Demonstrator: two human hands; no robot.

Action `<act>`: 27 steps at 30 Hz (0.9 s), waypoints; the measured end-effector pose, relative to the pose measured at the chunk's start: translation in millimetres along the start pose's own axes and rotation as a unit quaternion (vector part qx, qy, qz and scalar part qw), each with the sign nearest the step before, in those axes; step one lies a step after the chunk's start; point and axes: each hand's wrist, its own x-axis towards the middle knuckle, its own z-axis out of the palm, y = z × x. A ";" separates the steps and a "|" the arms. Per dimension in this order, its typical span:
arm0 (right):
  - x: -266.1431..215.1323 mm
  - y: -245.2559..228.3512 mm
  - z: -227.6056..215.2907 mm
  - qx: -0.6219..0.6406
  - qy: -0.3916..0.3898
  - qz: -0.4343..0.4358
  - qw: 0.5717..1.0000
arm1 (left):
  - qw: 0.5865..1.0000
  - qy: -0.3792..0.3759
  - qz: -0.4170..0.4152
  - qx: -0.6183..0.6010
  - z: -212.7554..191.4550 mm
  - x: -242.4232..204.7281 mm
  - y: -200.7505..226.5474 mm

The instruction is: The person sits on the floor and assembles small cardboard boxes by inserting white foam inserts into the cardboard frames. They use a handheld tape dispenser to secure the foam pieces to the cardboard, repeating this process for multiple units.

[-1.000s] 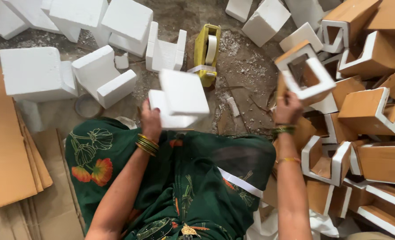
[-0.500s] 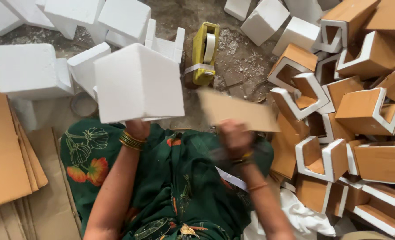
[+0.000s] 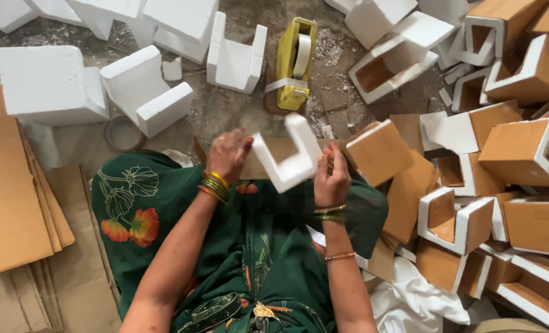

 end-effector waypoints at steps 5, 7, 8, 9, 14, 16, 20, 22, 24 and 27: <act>-0.5 42.5 9.9 -0.180 -0.039 -0.151 0.971 | 0.938 -0.204 -0.197 0.200 45.1 17.0 -38.6; -5.6 33.6 15.7 -0.218 -0.029 -0.105 0.970 | 0.942 -0.191 -0.217 0.173 50.7 21.5 -43.1; -6.5 28.4 14.5 -0.231 -0.040 -0.060 0.970 | 0.942 -0.187 -0.227 0.160 53.1 21.2 -45.4; -6.8 24.4 11.7 -0.245 -0.051 -0.016 0.968 | 0.951 -0.162 -0.237 0.115 55.1 21.5 -48.4; 4.2 35.9 2.8 -0.025 0.088 -0.041 0.995 | 0.982 -0.048 -0.183 -0.006 51.8 28.7 -61.6; 0.1 56.8 10.2 -0.011 0.137 -0.088 0.987 | 0.981 -0.046 -0.187 -0.027 48.4 27.9 -62.2; -1.5 90.9 56.9 -0.084 0.164 -0.020 0.983 | 0.977 -0.018 -0.209 -0.019 41.8 24.9 -49.8; -3.1 100.9 79.0 -0.069 0.162 0.043 0.983 | 0.980 0.004 -0.195 -0.048 40.6 20.6 -43.5; -3.4 109.9 95.3 -0.040 0.168 0.068 0.983 | 0.980 0.016 -0.186 -0.062 42.1 8.6 -37.3; -10.9 118.3 107.8 -0.074 0.121 0.001 0.990 | 0.980 0.018 -0.190 -0.061 38.3 7.7 -28.1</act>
